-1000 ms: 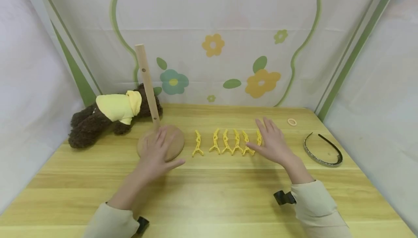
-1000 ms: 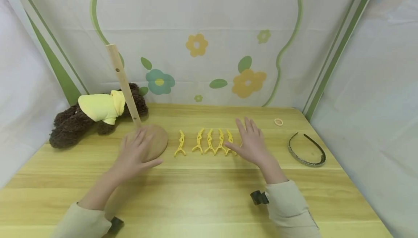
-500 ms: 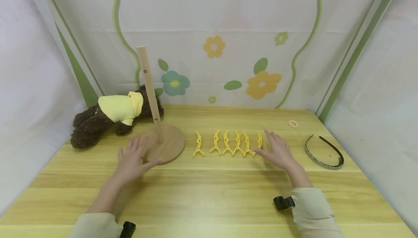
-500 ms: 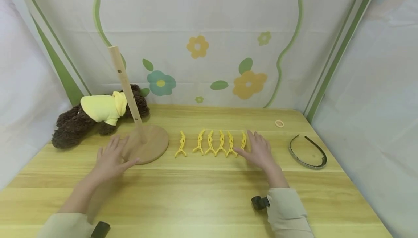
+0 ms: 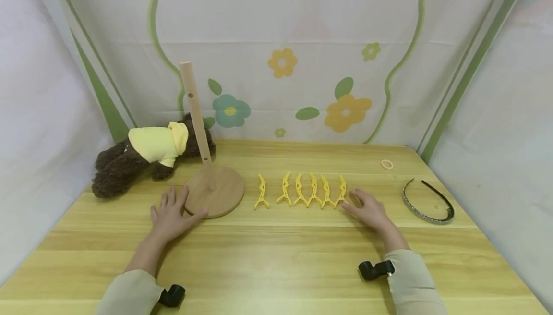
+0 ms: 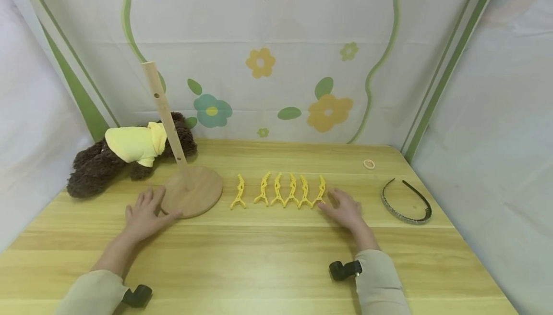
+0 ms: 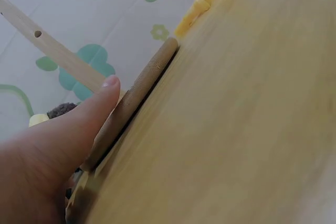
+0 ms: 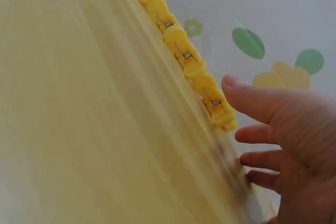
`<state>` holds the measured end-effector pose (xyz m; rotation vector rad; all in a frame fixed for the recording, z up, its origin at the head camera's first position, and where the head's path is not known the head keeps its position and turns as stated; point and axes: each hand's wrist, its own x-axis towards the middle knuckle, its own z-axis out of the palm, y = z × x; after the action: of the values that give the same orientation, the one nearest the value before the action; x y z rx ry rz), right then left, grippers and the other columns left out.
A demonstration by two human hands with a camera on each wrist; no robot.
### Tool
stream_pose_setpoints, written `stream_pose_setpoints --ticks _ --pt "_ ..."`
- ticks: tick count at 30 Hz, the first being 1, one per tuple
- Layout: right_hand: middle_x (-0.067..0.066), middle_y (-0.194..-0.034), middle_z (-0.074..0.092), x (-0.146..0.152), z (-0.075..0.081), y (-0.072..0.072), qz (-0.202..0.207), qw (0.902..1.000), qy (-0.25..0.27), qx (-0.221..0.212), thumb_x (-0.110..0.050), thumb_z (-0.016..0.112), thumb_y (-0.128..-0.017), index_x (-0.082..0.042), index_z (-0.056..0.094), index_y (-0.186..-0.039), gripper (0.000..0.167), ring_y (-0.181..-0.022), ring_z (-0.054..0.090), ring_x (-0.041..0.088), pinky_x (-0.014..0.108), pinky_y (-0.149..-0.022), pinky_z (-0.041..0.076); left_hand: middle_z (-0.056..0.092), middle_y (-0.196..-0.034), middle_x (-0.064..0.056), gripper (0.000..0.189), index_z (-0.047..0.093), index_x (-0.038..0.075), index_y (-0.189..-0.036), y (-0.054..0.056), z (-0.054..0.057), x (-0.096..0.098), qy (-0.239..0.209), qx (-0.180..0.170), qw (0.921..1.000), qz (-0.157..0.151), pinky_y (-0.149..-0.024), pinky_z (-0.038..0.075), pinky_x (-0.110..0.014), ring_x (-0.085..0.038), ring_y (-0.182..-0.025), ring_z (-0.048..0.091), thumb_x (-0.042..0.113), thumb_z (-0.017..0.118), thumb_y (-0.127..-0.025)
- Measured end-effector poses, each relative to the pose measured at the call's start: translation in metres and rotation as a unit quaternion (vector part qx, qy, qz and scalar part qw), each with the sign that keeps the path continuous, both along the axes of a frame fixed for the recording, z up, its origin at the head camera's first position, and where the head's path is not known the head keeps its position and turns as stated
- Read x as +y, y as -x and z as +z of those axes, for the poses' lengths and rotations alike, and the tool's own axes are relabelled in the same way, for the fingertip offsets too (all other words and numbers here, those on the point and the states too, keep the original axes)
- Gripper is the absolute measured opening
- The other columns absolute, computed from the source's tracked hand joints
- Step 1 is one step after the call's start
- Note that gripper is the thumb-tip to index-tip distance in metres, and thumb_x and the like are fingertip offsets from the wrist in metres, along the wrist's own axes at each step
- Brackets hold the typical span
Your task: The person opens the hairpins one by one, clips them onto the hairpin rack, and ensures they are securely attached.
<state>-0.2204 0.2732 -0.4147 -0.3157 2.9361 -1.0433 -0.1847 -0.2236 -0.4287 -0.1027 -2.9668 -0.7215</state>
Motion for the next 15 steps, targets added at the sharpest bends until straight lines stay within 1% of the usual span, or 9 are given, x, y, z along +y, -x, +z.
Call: stream_pose_setpoints --ticks 4,9,11,13,15 --pt "0.025 -0.129 0.033 0.004 -0.008 0.001 -0.02 0.9993 -0.009 0.028 -0.039 0.058 -0.08 0.002 0.05 -0.119 0.057 -0.117 0.026 0.044 0.064 -0.087 0.003 0.004 -0.135 -0.033 0.094 0.013 0.009 -0.14 -0.001 -0.001 0.001 0.016 -0.004 0.9999 0.001 -0.083 -0.009 -0.067 -0.049 -0.121 -0.004 0.065 0.047 -0.072" --pt "0.023 -0.126 0.039 0.006 -0.01 0.0 -0.031 0.998 -0.009 0.054 -0.025 0.057 -0.084 0.0 0.056 -0.112 0.037 -0.115 0.03 0.044 0.066 -0.086 0.003 0.006 -0.135 -0.033 0.093 0.015 0.009 -0.139 -0.002 0.002 0.003 0.023 -0.006 0.9997 0.001 -0.083 -0.008 -0.066 -0.049 -0.121 -0.002 0.065 0.047 -0.073" --pt "0.022 -0.125 0.041 0.006 -0.011 0.001 -0.033 0.9975 -0.009 0.062 -0.02 0.055 -0.085 0.001 0.057 -0.11 0.033 -0.113 0.032 0.045 0.065 -0.086 0.006 0.007 -0.135 -0.033 0.092 0.015 0.009 -0.139 -0.003 0.002 0.004 0.023 -0.005 0.9997 0.002 -0.083 -0.008 -0.067 -0.049 -0.121 -0.001 0.065 0.047 -0.073" --pt "0.022 -0.124 0.042 0.006 -0.011 0.002 -0.037 0.9968 -0.009 0.07 -0.021 0.054 -0.086 0.001 0.058 -0.109 0.033 -0.113 0.033 0.044 0.065 -0.086 0.007 0.008 -0.135 -0.032 0.092 0.016 0.009 -0.139 -0.003 0.002 0.004 0.023 -0.004 0.9997 0.002 -0.083 -0.007 -0.067 -0.049 -0.121 -0.001 0.065 0.047 -0.073" --pt "0.021 -0.123 0.043 0.004 -0.013 0.003 -0.045 0.9961 -0.012 0.075 -0.029 0.054 -0.085 0.001 0.058 -0.11 0.039 -0.112 0.034 0.043 0.063 -0.086 0.009 0.008 -0.135 -0.032 0.092 0.017 0.009 -0.139 -0.003 0.002 0.004 0.023 -0.003 0.9997 0.002 -0.083 -0.007 -0.067 -0.049 -0.121 0.0 0.065 0.047 -0.073"
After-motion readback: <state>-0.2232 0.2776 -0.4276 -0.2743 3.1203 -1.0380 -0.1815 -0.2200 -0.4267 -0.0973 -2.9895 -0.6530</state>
